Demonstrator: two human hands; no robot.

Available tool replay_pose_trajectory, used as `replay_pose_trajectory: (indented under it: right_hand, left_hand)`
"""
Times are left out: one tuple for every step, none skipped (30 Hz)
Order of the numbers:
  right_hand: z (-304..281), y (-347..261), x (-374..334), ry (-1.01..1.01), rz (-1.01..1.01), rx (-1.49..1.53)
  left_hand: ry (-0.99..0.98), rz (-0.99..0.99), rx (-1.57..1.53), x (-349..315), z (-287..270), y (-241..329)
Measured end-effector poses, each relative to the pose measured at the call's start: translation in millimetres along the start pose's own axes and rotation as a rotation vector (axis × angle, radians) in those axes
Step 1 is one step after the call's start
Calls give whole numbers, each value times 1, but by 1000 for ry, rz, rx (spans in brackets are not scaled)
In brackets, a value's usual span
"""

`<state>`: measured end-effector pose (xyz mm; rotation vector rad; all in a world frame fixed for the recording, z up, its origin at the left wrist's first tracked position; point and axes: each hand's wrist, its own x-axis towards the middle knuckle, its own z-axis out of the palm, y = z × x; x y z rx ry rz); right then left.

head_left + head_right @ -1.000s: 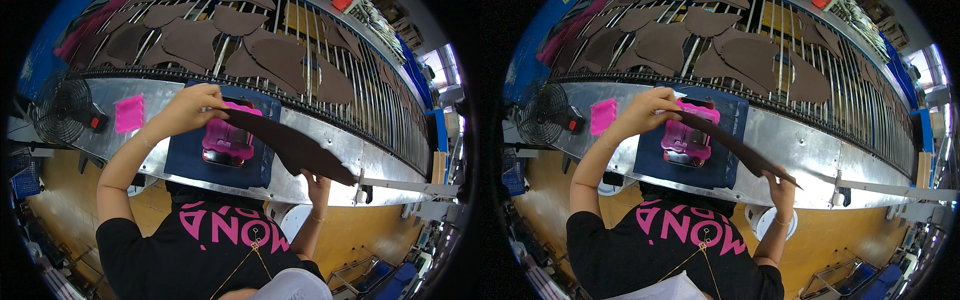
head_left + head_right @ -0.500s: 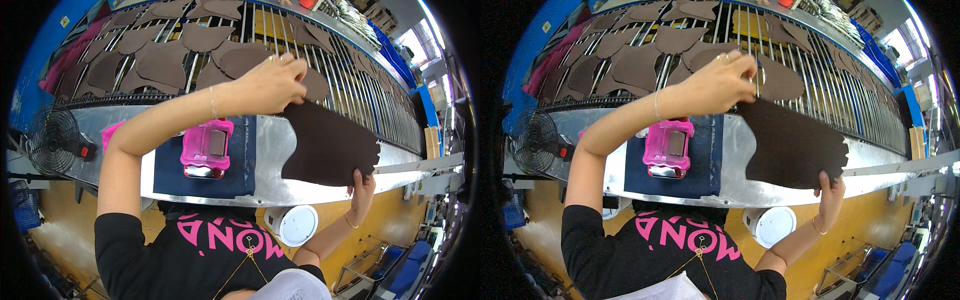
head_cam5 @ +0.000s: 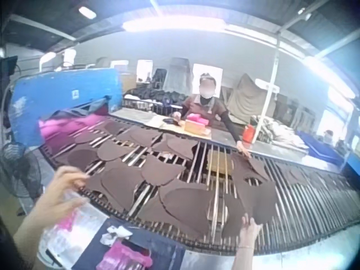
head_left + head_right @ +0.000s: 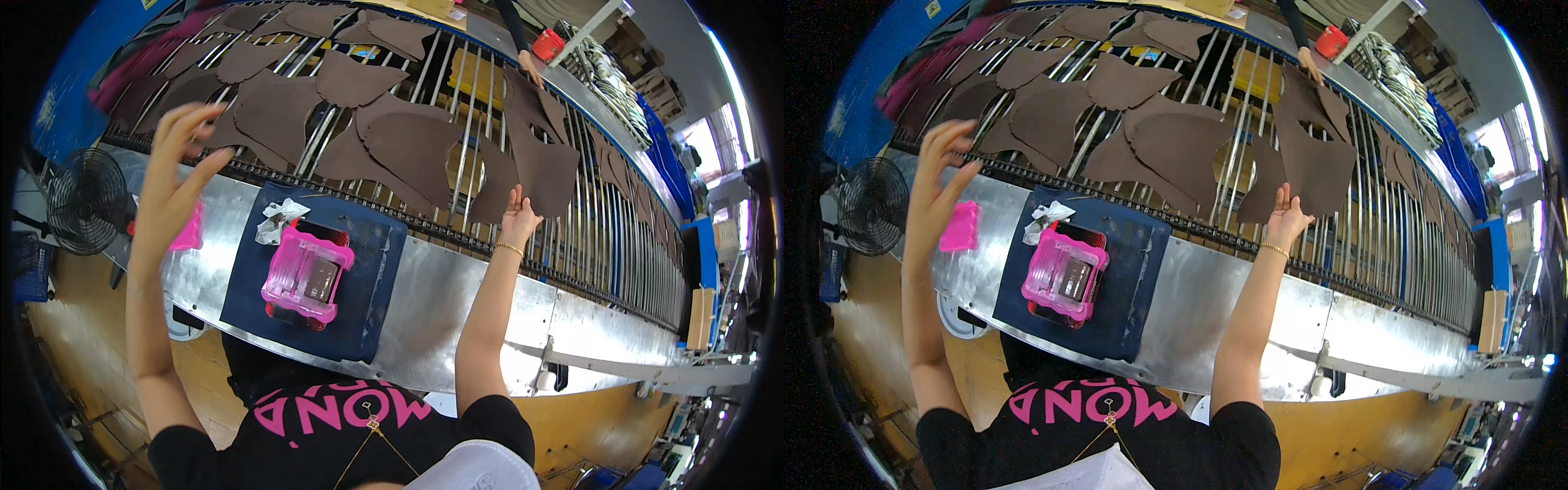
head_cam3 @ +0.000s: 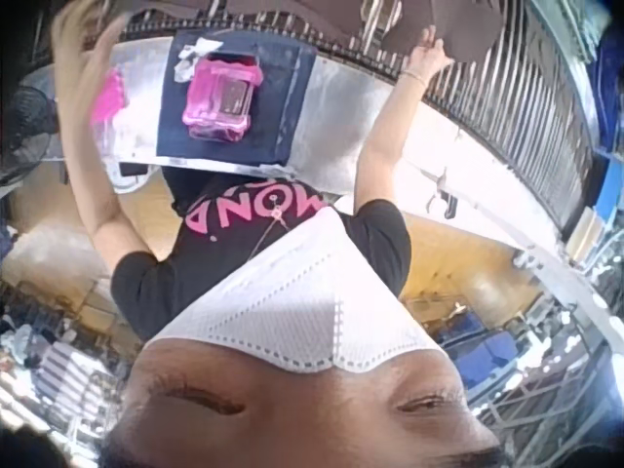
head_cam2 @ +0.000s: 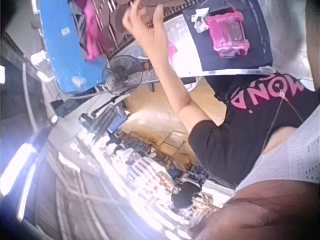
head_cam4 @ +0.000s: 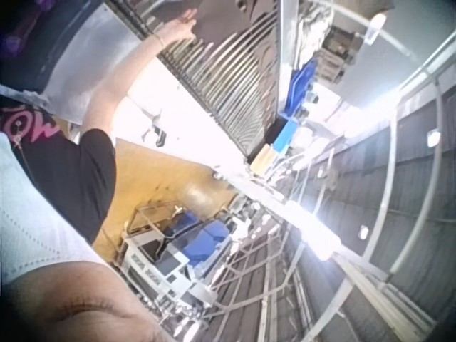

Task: The person repeatedly picks up brown fabric pieces from a stack on the table and places them onto a moving conveyor belt. The person handles the pieces one at a time, positioning them on the belt as it moves.

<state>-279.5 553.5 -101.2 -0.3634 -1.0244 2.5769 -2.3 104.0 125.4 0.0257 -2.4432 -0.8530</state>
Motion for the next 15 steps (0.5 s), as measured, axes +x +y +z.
replay_pose_trajectory:
  right_hand:
    - [7, 10, 10, 64, 2, -13]
    - [14, 21, 17, 125, 8, -23]
    - [12, 28, 32, 172, 22, -18]
    - [8, 31, 42, 181, -1, -26]
    - [5, 35, 47, 189, -12, -34]
    - [-3, 39, 51, 202, -24, -41]
    - [-22, 37, 56, 83, -133, -53]
    - [-11, 35, 42, 131, -90, -3]
    - [1, 35, 25, 207, -89, -29]
    - [12, 23, 6, 172, -71, -64]
    - [12, 10, 7, 180, -85, -72]
    - [48, 0, -30, 107, -80, -24]
    - [75, -12, -58, -35, -89, -86]
    - [97, -25, -73, -104, 38, -140]
    - [121, 14, -94, -145, 98, -117]
  left_hand:
    - [19, -82, -4, -18, -13, -10]
    - [67, -172, -48, -40, -26, -20]
    - [114, -258, -97, -60, -38, -31]
    - [131, -333, -126, -79, -50, -43]
    - [150, -415, -145, -98, -63, -51]
    - [203, -464, -119, -115, -76, -56]
    - [252, -502, -111, -130, -83, -67]
    - [314, -563, -80, -150, -93, -68]
    - [351, -590, -66, -168, -102, -64]
    - [392, -617, -63, -186, -111, -61]
    - [427, -635, -71, -196, -117, -64]
    - [427, -680, -60, -211, -122, -63]
    - [431, -727, -37, -224, -130, -56]
    - [448, -774, -2, -237, -141, -51]
    - [405, -786, -25, -241, -147, -56]
